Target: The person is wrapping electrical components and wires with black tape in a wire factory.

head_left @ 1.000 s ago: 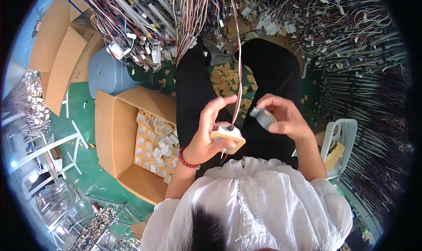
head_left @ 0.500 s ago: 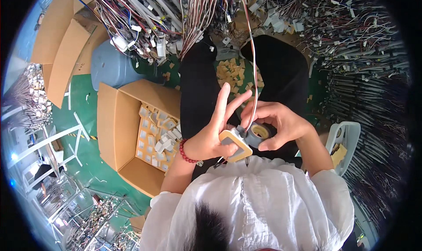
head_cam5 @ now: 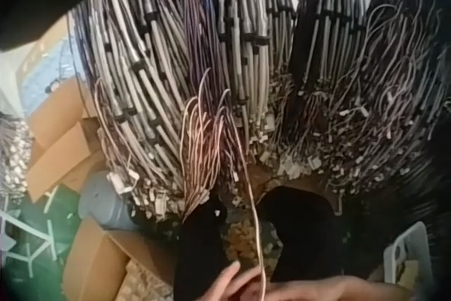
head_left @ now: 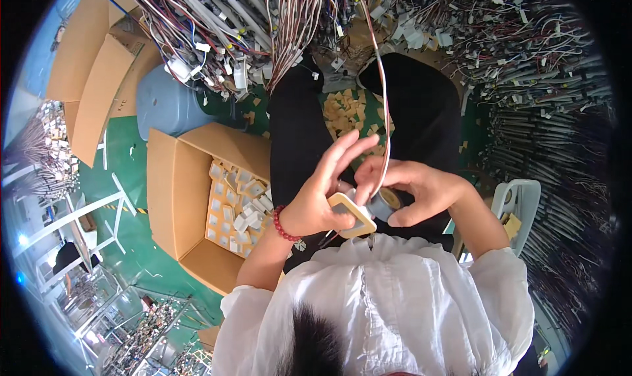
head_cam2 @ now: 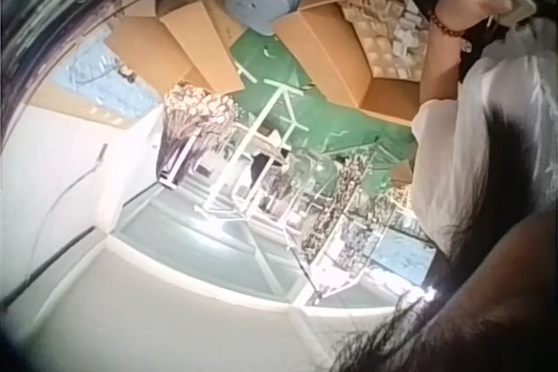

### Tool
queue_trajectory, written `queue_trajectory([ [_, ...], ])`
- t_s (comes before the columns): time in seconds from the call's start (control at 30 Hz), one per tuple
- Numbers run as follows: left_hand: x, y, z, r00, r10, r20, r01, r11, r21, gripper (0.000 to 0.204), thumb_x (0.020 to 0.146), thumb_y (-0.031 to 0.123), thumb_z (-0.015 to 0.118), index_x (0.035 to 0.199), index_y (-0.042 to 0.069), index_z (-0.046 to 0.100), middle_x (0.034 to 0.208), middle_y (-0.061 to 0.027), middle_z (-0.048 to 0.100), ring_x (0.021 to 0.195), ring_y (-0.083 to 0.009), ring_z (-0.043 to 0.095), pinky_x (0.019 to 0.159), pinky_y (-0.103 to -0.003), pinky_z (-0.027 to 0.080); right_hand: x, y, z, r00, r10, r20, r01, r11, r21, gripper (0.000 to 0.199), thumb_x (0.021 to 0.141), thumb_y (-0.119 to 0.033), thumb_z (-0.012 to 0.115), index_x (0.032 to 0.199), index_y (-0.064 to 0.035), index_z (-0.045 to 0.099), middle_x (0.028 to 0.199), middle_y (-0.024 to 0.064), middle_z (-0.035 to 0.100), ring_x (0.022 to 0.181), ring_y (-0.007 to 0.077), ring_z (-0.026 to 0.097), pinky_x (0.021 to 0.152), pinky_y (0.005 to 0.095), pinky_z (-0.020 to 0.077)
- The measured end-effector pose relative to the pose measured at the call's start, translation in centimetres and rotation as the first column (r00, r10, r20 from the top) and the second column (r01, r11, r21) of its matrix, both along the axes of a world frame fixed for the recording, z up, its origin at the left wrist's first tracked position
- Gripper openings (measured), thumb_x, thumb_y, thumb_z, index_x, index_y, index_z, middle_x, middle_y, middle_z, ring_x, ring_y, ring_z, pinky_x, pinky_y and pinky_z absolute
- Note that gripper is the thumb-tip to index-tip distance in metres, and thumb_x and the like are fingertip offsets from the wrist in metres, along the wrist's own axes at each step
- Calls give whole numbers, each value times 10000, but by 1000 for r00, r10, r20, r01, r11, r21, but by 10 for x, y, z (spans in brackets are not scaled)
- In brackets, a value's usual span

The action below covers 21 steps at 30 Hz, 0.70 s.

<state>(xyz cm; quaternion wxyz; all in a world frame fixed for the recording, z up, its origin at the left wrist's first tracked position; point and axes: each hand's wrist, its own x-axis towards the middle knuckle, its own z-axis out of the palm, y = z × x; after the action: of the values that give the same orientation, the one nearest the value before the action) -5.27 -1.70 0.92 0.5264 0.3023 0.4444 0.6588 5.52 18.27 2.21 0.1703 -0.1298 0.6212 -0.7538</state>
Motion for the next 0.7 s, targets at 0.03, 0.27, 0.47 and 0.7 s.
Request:
queue_trajectory([
  [0.03, 4, 1, -5, 990, 76, -117, -76, 997, 10, 963, 685, 103, 737, 1450, 104, 153, 1482, -137, 273, 1012, -123, 534, 754, -249, 495, -2, 1, 4, 999, -14, 32, 15, 1000, -21, 539, 662, -90, 705, 1177, -20, 563, 1180, 89, 496, 1125, 236, 471, 1018, 343, 346],
  [0.27, 5, -18, 4, 828, 53, -558, -112, 991, -71, 290, 786, 77, 629, 1053, 33, 526, 987, -129, 579, 839, -270, 610, 747, -321, 502, 9, -6, 13, 920, -239, 310, 241, 970, 33, 637, 664, -79, 744, 1245, -78, 483, 1102, 41, 494, 1070, 165, 490, 935, 337, 426],
  [0.47, 4, -25, 15, 882, 50, -468, -52, 999, 9, 251, 860, 151, 619, 1044, 3, 534, 993, -120, 581, 870, -234, 598, 761, -304, 484, 3, 6, 30, 994, -103, 42, 95, 983, 157, 504, 614, -120, 789, 1090, -42, 644, 996, 79, 535, 912, 194, 536, 810, 301, 444],
  [0.7, 17, -23, 12, 872, 229, -434, -267, 963, -29, 301, 756, -153, 601, 983, 34, 535, 869, -98, 638, 755, -222, 664, 659, -279, 523, 6, 14, 33, 996, 78, 38, -79, 996, 36, 531, 643, -107, 779, 1154, -59, 641, 1039, 61, 531, 935, 165, 529, 811, 276, 425],
])
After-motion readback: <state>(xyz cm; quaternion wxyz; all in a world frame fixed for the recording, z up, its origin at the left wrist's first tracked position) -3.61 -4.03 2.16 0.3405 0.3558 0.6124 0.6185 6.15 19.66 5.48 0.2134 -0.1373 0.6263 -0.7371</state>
